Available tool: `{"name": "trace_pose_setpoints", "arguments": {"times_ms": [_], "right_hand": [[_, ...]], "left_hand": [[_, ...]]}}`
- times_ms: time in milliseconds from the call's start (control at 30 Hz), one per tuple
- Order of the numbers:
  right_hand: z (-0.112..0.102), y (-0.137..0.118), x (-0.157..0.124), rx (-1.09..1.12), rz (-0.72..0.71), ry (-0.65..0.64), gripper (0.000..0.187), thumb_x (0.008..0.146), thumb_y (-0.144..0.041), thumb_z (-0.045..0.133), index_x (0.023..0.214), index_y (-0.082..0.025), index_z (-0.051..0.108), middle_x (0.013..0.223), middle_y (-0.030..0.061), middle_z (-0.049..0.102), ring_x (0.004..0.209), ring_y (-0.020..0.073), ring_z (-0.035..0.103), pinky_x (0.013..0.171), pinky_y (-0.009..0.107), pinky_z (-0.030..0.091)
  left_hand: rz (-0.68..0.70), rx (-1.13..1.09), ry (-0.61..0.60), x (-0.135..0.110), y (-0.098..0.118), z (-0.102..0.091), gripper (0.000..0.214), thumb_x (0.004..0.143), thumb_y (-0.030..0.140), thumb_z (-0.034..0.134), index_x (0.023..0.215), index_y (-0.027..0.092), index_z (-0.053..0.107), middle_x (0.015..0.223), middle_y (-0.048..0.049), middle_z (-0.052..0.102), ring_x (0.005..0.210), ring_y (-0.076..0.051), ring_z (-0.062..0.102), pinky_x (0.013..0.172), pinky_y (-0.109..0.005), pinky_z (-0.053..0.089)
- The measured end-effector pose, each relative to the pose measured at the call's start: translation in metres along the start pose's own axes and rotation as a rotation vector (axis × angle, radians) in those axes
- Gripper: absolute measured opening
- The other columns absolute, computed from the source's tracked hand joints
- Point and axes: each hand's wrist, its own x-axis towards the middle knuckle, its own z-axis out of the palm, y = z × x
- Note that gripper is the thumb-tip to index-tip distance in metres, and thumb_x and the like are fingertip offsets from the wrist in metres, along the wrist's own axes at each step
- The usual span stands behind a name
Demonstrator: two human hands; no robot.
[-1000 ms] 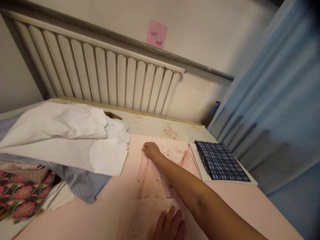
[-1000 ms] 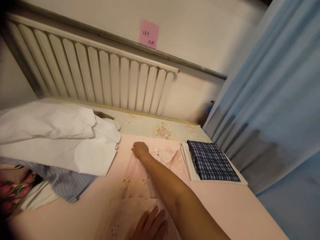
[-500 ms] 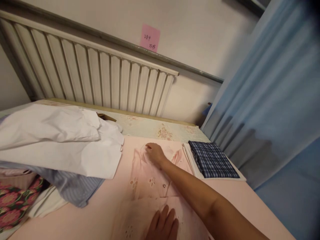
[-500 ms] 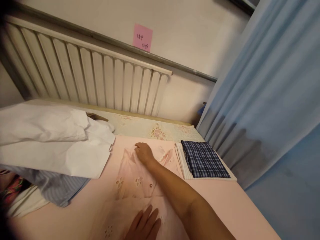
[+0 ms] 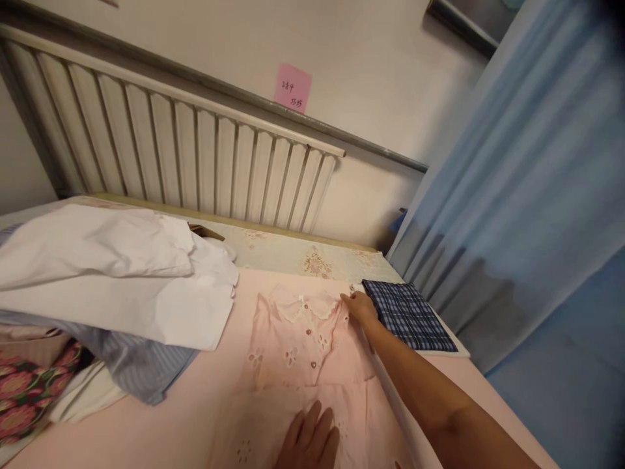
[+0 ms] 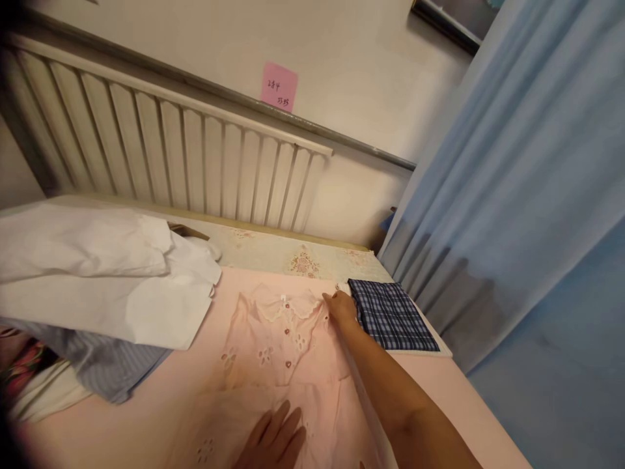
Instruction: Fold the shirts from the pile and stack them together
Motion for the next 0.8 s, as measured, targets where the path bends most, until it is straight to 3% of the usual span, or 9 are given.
{"name": "trace_pose_setpoints", "arguments": {"times_ms": [100, 200, 367, 533, 667, 800], "right_hand": [[0.004, 0.000, 0.001, 0.009, -0.005, -0.005, 0.017, 0.080, -0.029, 0.057, 0.075, -0.017, 0.069, 0.080, 0.0086, 0.070, 0.074, 0.0171, 0.064, 0.060, 0.023, 0.036], [0.001, 0.000, 0.004, 0.030, 0.005, 0.011, 0.018, 0.079, -0.022, 0.053, 0.079, -0.016, 0.070, 0.078, 0.0078, 0.070, 0.070, 0.0156, 0.063, 0.057, 0.023, 0.035], [0.002, -0.013, 0.004, 0.083, 0.021, -0.006, 0.023, 0.083, -0.022, 0.048, 0.083, -0.014, 0.070, 0.074, 0.0068, 0.070, 0.062, 0.0141, 0.062, 0.053, 0.023, 0.036], [0.016, -0.028, -0.003, 0.147, -0.019, -0.158, 0.023, 0.085, -0.034, 0.058, 0.079, -0.016, 0.070, 0.068, 0.0022, 0.068, 0.060, 0.0128, 0.062, 0.057, 0.022, 0.043], [0.012, -0.017, 0.003, 0.173, -0.011, -0.198, 0.028, 0.091, -0.040, 0.056, 0.102, -0.015, 0.063, 0.100, 0.0045, 0.066, 0.084, 0.0152, 0.063, 0.076, 0.033, 0.053], [0.007, 0.002, 0.013, 0.185, 0.092, -0.223, 0.031, 0.092, -0.036, 0.055, 0.118, -0.018, 0.056, 0.121, 0.0080, 0.057, 0.101, 0.0195, 0.059, 0.086, 0.040, 0.052]], "left_hand": [[0.002, 0.005, -0.036, 0.001, 0.000, -0.002, 0.040, 0.089, 0.057, 0.043, 0.102, 0.026, 0.064, 0.113, 0.0036, 0.068, 0.109, -0.019, 0.056, 0.096, -0.032, 0.033], [-0.005, 0.002, -0.066, 0.000, 0.002, -0.002, 0.040, 0.088, 0.058, 0.045, 0.104, 0.025, 0.064, 0.115, 0.0035, 0.068, 0.109, -0.019, 0.057, 0.093, -0.033, 0.036], [-0.044, -0.040, -0.124, -0.003, 0.006, -0.001, 0.040, 0.087, 0.057, 0.046, 0.104, 0.025, 0.063, 0.118, 0.0018, 0.066, 0.114, -0.020, 0.055, 0.095, -0.033, 0.036], [-0.024, -0.052, -0.135, -0.005, 0.005, 0.001, 0.038, 0.088, 0.053, 0.046, 0.107, 0.024, 0.063, 0.119, 0.0005, 0.066, 0.115, -0.020, 0.053, 0.097, -0.033, 0.035], [-0.015, -0.057, -0.135, -0.007, 0.005, 0.002, 0.037, 0.088, 0.050, 0.047, 0.109, 0.024, 0.062, 0.120, -0.0002, 0.065, 0.116, -0.020, 0.052, 0.099, -0.034, 0.034], [-0.019, -0.047, -0.134, -0.005, 0.005, 0.001, 0.038, 0.088, 0.052, 0.047, 0.108, 0.024, 0.062, 0.120, 0.0000, 0.065, 0.116, -0.020, 0.053, 0.098, -0.034, 0.035]]}}
